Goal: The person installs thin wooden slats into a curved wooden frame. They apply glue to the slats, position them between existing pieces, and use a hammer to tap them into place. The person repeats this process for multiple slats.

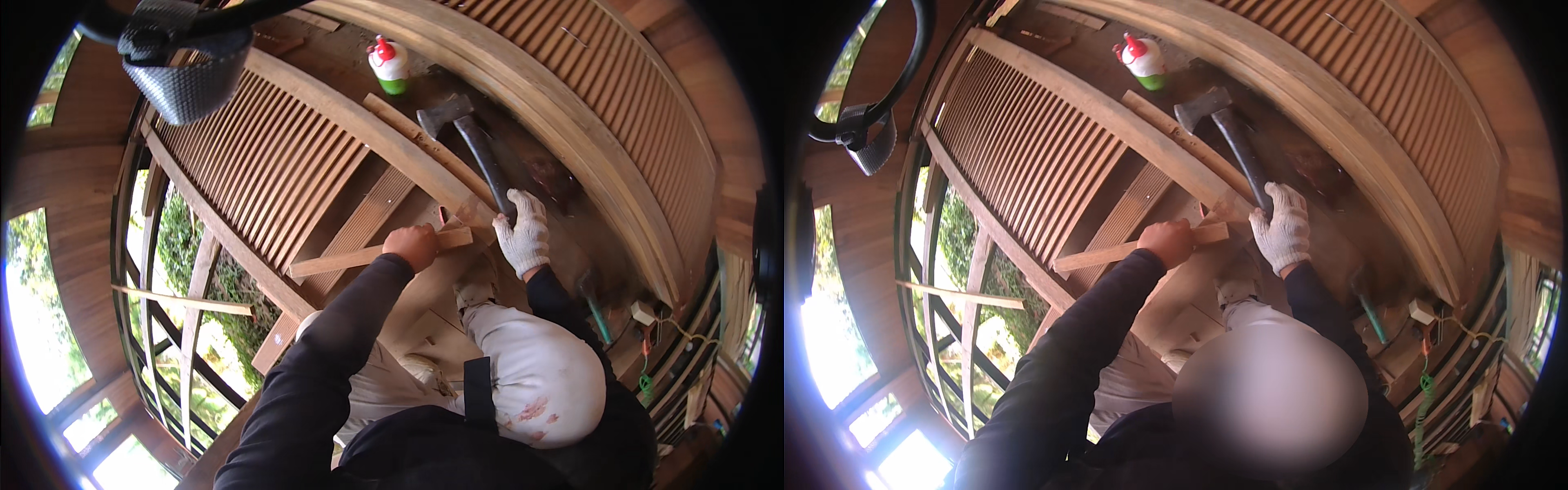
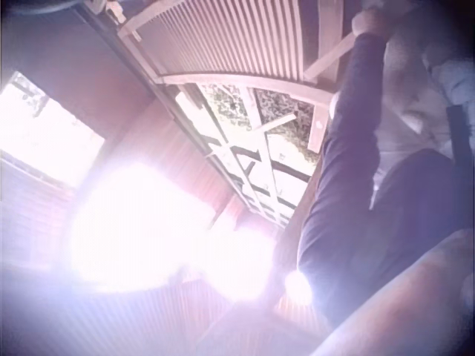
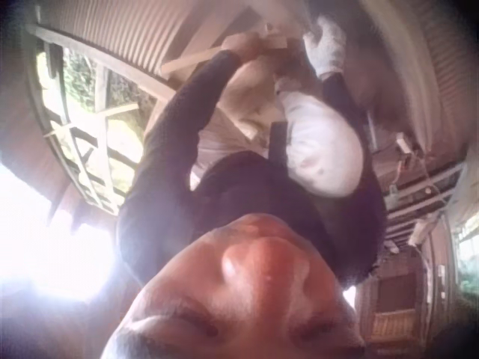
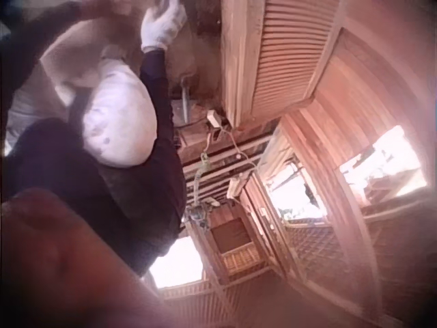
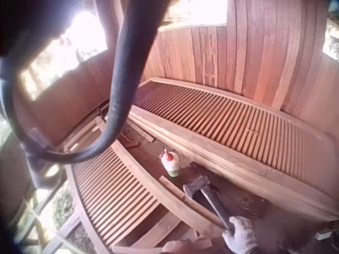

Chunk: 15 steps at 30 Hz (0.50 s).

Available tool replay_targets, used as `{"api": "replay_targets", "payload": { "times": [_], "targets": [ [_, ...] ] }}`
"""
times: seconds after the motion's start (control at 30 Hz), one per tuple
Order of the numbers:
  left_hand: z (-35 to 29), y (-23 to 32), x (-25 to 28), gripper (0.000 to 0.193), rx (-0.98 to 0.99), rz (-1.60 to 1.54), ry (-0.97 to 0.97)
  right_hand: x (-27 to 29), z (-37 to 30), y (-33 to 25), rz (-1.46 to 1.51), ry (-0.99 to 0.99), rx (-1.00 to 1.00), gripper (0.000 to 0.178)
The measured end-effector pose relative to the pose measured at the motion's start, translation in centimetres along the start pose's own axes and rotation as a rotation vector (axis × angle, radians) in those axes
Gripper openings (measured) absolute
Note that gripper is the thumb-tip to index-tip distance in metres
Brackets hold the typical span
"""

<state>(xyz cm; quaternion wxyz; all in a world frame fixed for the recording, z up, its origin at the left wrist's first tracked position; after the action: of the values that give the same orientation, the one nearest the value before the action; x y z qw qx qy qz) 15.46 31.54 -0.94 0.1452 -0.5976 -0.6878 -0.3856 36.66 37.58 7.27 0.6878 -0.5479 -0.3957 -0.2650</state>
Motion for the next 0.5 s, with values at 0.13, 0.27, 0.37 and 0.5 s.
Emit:
{"api": "replay_targets", "payload": {
  "times": [0.13,0.27,0.37,0.5],
  "targets": [
    [0.6,-0.5,1.1,0.027,0.066,0.027,0.029,-1.9,0.3,3.1,0.063,-0.154,-0.158,0.069],
    [0.6,-0.3,3.3,0.032,0.165,0.005,0.116,-1.7,0.8,6.6,0.073,-0.057,-0.145,0.069],
    [1.6,-1.7,5.5,0.03,0.205,0.0,0.169,0.3,1.8,8.3,0.042,0.013,-0.211,0.06],
    [3.4,-6.2,7.9,0.035,0.294,-0.049,0.249,0.3,2.3,8.8,-0.071,-0.006,-0.134,0.048]
  ]
}}
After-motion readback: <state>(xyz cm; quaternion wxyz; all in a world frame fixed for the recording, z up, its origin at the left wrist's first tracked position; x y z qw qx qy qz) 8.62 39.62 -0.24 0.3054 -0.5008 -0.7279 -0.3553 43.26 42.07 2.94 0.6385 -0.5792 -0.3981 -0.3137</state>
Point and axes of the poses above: each hand's wrist, its own z-axis towards the middle knuckle, its own x-axis out of the back of the hand, y = z × x, the point moved 10 cm from there along z, towards the middle knuckle, and after that the axes turned 6 degrees about -y, right-handed, at the moved point
